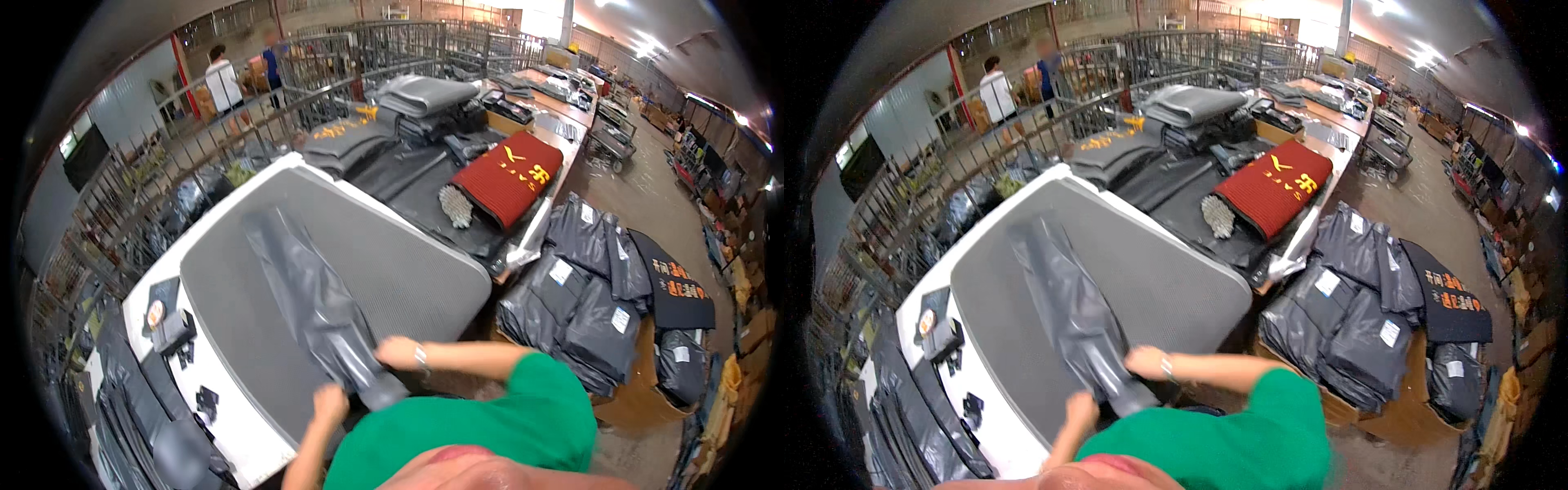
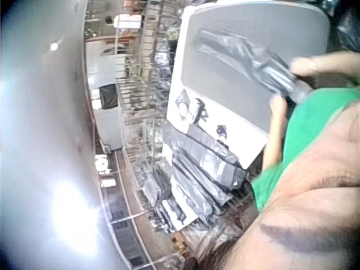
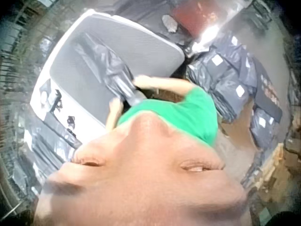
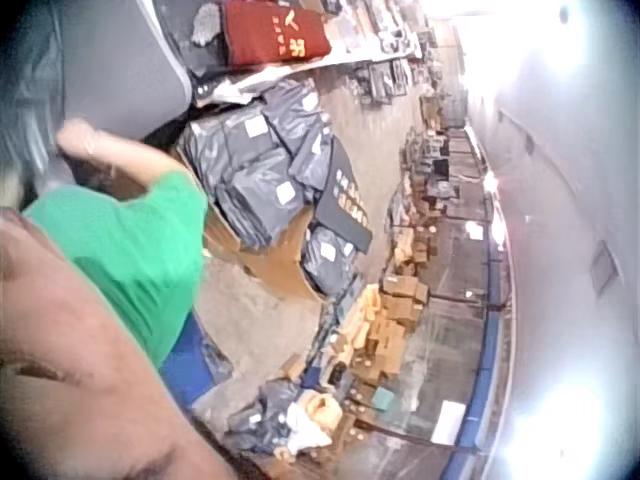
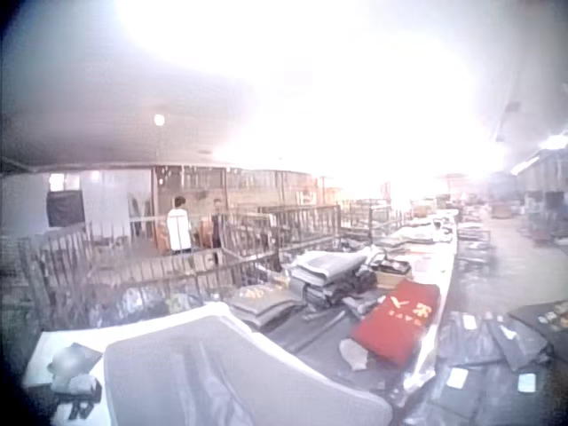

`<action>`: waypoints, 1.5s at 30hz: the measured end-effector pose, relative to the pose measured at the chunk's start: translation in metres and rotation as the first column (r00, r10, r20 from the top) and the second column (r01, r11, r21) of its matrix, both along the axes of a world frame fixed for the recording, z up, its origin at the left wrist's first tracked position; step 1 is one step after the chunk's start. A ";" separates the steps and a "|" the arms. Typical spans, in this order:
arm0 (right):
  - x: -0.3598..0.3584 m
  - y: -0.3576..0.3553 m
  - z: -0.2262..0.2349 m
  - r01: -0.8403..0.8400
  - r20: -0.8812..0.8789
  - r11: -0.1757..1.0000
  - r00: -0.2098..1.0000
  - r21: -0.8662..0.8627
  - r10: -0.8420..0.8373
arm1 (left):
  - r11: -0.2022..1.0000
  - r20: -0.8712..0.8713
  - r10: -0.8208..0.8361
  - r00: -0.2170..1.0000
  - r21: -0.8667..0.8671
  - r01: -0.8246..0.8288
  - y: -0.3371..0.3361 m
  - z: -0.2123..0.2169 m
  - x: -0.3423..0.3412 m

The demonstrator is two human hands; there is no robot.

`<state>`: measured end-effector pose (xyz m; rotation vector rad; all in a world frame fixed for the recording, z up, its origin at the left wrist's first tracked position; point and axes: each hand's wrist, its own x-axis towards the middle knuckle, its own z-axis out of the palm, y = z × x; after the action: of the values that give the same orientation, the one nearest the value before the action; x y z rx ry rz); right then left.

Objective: The person rolls up grey mesh mats by hand and inserts them into plastic bags, sealing each bag at the end.

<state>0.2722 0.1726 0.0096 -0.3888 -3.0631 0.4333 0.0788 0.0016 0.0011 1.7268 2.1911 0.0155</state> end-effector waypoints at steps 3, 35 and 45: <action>-0.027 0.032 0.007 0.112 -0.120 0.993 0.987 0.035 -0.107 | 0.958 0.211 0.233 0.949 0.121 -0.262 0.027 0.002 -0.036; 0.070 -0.059 -0.059 0.010 0.110 -0.248 0.913 -0.969 -0.394 | 0.710 0.531 0.015 0.847 0.591 -0.383 -0.015 0.020 0.084; 0.058 -0.066 -0.027 0.131 0.148 -0.078 0.946 -0.988 -0.290 | 0.804 0.475 -0.087 0.876 0.553 -0.220 -0.002 0.025 0.093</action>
<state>0.3304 0.1063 -0.0176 -0.7496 -1.7189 2.5342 0.1717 0.0000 0.0264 1.6668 1.9600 1.1487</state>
